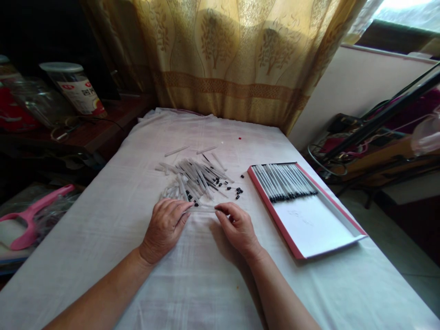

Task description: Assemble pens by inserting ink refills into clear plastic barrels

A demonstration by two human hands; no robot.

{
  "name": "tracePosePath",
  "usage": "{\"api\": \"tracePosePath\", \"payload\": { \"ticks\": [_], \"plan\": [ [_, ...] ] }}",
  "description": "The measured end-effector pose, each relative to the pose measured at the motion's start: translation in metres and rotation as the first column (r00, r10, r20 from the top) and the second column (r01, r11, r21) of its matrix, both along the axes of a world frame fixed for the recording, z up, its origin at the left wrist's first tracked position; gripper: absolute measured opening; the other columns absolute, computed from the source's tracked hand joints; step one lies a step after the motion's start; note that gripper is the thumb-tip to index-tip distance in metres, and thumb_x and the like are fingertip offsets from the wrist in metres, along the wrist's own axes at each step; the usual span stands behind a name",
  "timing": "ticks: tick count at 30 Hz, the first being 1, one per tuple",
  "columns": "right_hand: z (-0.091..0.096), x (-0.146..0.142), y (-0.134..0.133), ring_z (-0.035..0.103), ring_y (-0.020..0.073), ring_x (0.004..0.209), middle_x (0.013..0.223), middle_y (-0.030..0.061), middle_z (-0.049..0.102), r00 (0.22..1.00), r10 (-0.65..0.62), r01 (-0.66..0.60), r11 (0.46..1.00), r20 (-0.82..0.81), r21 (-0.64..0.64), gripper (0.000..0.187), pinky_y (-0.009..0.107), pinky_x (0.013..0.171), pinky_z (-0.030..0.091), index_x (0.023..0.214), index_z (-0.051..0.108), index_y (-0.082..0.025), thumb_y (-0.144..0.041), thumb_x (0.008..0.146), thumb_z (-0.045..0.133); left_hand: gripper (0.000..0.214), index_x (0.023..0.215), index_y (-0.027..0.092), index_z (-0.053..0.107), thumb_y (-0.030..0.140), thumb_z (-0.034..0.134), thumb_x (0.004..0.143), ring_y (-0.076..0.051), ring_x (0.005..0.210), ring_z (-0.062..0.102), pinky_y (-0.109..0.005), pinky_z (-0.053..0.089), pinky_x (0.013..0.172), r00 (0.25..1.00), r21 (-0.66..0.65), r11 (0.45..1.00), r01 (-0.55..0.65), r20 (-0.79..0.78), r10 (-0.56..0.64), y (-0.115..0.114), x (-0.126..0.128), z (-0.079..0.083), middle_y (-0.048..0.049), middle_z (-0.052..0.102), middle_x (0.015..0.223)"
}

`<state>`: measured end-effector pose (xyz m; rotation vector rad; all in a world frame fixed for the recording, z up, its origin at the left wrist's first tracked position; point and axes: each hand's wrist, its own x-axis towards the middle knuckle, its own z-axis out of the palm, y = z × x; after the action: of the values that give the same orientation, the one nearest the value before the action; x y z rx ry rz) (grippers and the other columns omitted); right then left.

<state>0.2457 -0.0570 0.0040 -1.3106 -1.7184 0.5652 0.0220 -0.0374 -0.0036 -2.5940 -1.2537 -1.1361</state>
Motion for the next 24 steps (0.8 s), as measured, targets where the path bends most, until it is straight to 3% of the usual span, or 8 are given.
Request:
{"api": "tracePosePath", "payload": {
  "ticks": [4,8,11,15,20,24],
  "plan": [
    [-0.002,0.015,0.014,0.067,0.0171,0.073,0.088,0.0056,0.074,0.985,-0.172,0.171,0.984,0.011,0.047,0.021,0.027,0.066,0.051,0.096,0.072,-0.020,-0.030,0.090,0.054,0.018,0.108,0.020,0.065,0.023,0.050,0.098,-0.019,0.087,0.065,-0.038,0.045,0.092,1.000,-0.014,1.000,0.020,-0.002,-0.020,0.001,-0.001,-0.003,-0.0039,0.073,0.094],
    [-0.003,0.030,0.030,0.067,0.0194,0.079,0.096,0.0060,0.073,0.906,-0.339,0.335,0.940,0.252,0.062,0.022,0.030,0.073,0.050,0.098,0.074,-0.022,-0.031,0.090,0.056,0.018,0.109,0.021,0.064,0.024,0.050,0.098,-0.020,0.087,0.065,-0.037,0.046,0.089,1.000,-0.020,1.000,0.011,0.019,-0.010,0.002,-0.001,-0.004,-0.0038,0.073,0.095],
    [-0.004,0.031,0.036,0.066,0.0222,0.089,0.102,0.0069,0.072,0.817,-0.352,0.363,0.929,0.457,0.066,0.019,0.031,0.076,0.048,0.097,0.077,-0.024,-0.030,0.087,0.061,0.018,0.110,0.021,0.063,0.024,0.051,0.097,-0.020,0.088,0.065,-0.037,0.047,0.087,1.000,-0.023,1.000,0.013,0.021,-0.012,0.003,-0.002,-0.004,-0.0039,0.072,0.095],
    [-0.005,0.025,0.040,0.061,0.0245,0.093,0.100,0.0070,0.072,0.748,-0.320,0.332,0.939,0.581,0.090,0.015,0.034,0.079,0.045,0.088,0.079,-0.025,-0.032,0.087,0.065,0.017,0.111,0.021,0.062,0.023,0.051,0.097,-0.020,0.088,0.065,-0.037,0.048,0.086,1.000,-0.008,1.000,0.018,0.018,-0.018,0.004,-0.003,-0.004,-0.0039,0.072,0.095],
    [-0.010,0.024,0.041,0.059,0.0238,0.088,0.092,0.0057,0.073,0.770,-0.347,0.327,0.935,0.535,0.136,0.015,0.035,0.080,0.043,0.079,0.077,-0.024,-0.025,0.086,0.063,0.016,0.109,0.021,0.062,0.023,0.052,0.097,-0.020,0.087,0.066,-0.036,0.049,0.084,0.999,-0.016,1.000,0.012,0.032,-0.011,0.004,-0.002,-0.003,-0.0034,0.072,0.094],
    [-0.011,0.031,0.038,0.062,0.0243,0.091,0.093,0.0078,0.073,0.866,-0.400,0.345,0.912,0.300,0.221,0.015,0.038,0.086,0.047,0.082,0.074,-0.021,-0.023,0.086,0.059,0.017,0.108,0.022,0.064,0.025,0.052,0.097,-0.020,0.088,0.068,-0.035,0.050,0.083,0.998,-0.037,0.999,-0.008,0.062,0.011,0.006,-0.003,-0.004,-0.0033,0.073,0.094]
  ]
}}
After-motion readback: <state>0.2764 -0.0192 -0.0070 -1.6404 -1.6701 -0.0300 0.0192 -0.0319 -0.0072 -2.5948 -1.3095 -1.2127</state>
